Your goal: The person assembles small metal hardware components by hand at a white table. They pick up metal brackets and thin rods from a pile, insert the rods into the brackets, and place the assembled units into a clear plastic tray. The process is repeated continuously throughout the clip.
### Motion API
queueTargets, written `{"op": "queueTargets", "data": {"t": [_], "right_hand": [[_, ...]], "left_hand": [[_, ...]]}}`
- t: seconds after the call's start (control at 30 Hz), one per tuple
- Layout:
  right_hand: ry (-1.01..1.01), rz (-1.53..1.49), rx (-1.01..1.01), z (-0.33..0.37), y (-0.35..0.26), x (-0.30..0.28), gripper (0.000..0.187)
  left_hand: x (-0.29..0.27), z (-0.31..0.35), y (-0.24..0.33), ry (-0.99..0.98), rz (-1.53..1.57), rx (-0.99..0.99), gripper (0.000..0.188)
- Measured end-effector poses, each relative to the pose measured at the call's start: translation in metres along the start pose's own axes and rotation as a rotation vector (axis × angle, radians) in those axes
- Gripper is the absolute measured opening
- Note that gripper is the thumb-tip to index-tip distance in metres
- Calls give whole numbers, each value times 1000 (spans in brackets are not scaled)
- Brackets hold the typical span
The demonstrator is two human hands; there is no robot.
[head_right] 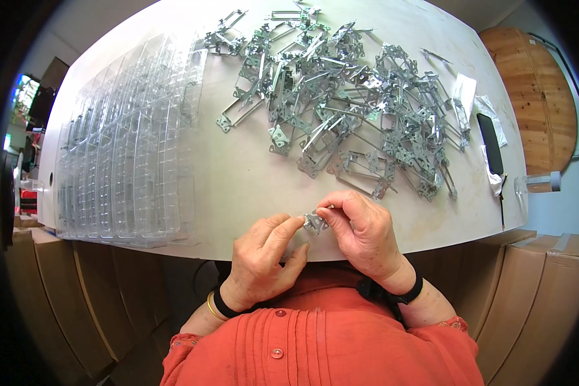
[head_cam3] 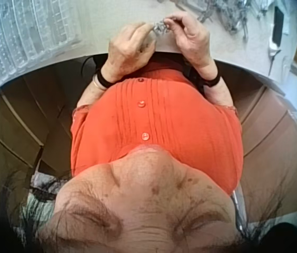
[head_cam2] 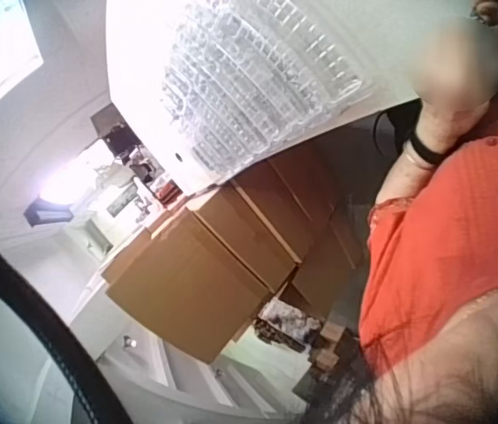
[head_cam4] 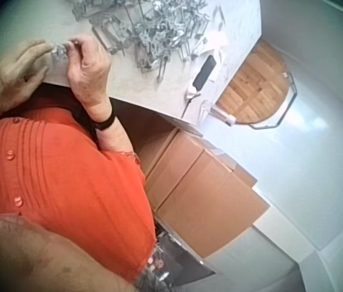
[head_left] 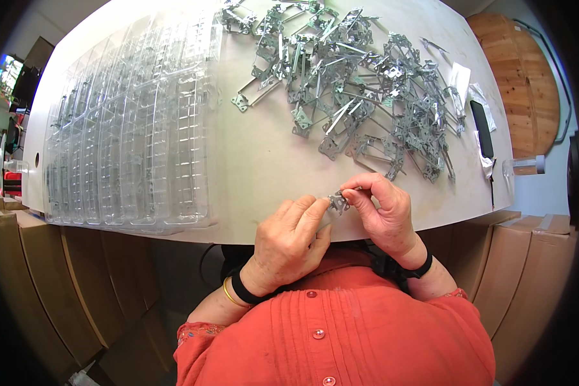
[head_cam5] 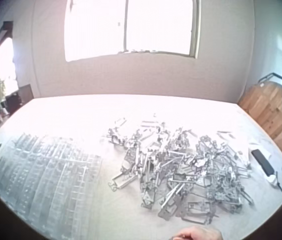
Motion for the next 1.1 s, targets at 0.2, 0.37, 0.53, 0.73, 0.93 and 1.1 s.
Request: {"op": "queueTargets", "data": {"t": [0.2,0.37,0.53,0.73,0.93,1.1], "right_hand": [[15,-7,4,2,-1,0,13],[34,63,-72,-1,-3,-2,13],[31,73,-73,0,-3,-4,14],[43,65,-102,3,-1,-4,14],[62,59,-123,5,0,-4,15],[64,46,-112,6,5,-2,15]], "left_hand": [[-1,-2,3,-33,-14,-2,51],[1,0,3,-32,-22,-5,48],[1,-3,6,-47,-5,-4,49],[3,-2,7,-76,13,-37,50],[4,-2,9,-80,-2,-35,49],[5,-2,9,-76,-21,-2,48]]}}
Point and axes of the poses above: each hand's wrist, its own z-axis away from the middle knuckle, its own x-axis out of the palm, y = z × x, the point moved 5 cm from there along -z, towards the middle knuckle, and after that the axes turned 5 degrees about -y, right-handed, at the moved point
